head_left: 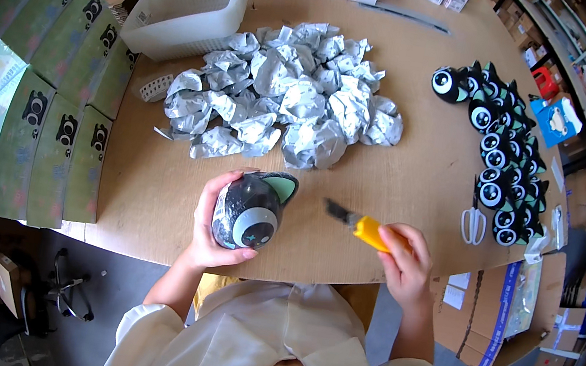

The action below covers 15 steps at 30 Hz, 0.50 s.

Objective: The person repeatedly picks up a black cat-shaped toy, uses a yellow utility knife to cut open its plastic packaging, removes the toy, and places it on the table. The person continues this process for multiple units, accumulating a growing pile of assembled toys on the right side of the table.

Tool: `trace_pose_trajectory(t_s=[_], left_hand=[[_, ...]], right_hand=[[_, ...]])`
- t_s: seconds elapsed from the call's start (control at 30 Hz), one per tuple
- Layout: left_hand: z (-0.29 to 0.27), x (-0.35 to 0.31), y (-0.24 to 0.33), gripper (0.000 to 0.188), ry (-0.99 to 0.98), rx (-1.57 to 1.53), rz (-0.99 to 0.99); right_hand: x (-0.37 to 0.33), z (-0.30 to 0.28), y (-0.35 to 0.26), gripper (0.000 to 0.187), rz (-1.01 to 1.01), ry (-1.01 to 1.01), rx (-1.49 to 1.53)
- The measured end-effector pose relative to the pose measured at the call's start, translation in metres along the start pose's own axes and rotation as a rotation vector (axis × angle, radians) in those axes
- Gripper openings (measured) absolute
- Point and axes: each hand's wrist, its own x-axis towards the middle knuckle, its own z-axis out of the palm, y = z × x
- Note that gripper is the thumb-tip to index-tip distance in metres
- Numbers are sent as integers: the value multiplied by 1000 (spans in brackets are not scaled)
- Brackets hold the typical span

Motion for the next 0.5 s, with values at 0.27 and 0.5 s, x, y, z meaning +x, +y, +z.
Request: trace_pose_trajectory(t_s=[0.27,0.5], left_hand=[[-8,4,9,96,-170,184,217],[-8,-3,13,97,-231,124,164]], right_hand=[[27,-9,-11,41,-319,-165,-210],[29,-17,-17,39,-423,-151,-352]])
